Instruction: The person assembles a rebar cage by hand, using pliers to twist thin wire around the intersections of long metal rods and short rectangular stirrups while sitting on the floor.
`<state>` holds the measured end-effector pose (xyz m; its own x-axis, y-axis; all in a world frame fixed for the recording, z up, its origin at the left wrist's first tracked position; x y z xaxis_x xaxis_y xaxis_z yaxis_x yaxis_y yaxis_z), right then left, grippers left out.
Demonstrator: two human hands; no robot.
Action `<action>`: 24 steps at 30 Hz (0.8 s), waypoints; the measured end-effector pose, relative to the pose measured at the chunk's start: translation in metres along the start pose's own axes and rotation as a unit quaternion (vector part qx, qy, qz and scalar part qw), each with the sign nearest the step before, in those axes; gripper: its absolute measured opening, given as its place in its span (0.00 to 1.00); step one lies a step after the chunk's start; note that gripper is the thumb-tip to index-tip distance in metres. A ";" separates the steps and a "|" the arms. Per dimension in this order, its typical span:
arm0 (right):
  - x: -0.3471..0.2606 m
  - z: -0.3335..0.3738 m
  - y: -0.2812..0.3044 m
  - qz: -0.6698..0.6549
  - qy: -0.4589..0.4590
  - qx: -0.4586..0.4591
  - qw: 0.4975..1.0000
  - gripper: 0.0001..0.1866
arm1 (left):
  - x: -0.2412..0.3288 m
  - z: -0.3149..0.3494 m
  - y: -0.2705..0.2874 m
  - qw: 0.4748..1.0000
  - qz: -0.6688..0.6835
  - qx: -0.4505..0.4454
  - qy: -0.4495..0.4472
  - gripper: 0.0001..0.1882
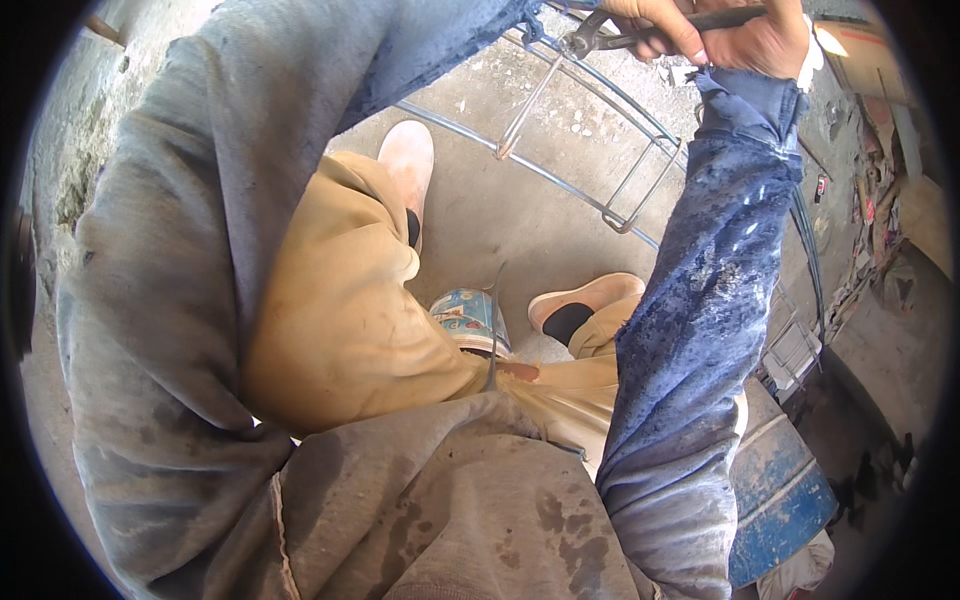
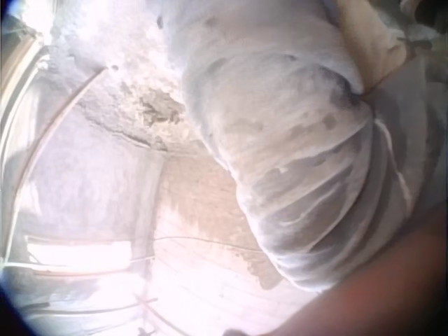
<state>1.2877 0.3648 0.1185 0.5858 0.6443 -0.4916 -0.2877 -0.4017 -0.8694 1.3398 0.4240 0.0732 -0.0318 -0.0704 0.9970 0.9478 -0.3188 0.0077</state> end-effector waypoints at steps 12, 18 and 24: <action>0.046 0.061 -0.111 0.520 0.367 0.248 0.730 0.31 | -0.009 0.005 0.006 0.844 -0.280 0.367 -0.272 0.16; 0.017 0.040 -0.072 0.435 0.230 0.142 0.859 0.18 | -0.022 0.006 0.013 0.900 -0.184 0.383 -0.099 0.22; 0.025 0.034 -0.069 0.363 0.103 -0.040 0.925 0.15 | -0.010 0.016 0.020 0.951 -0.128 0.261 -0.106 0.26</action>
<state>1.2960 0.4310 0.1648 0.3943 0.0517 -0.9175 -0.6091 -0.7329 -0.3031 1.3644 0.4338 0.0650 -0.2696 0.1569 0.9501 0.9481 0.2161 0.2334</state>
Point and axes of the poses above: each hand's wrist, its own z-axis away from the middle knuckle, its own y-axis out of the back of the hand, x = y × z, the point moved 6 cm from there along -z, towards the middle knuckle, and after that the axes turned 1 degree about -y, right-handed, at the moved point
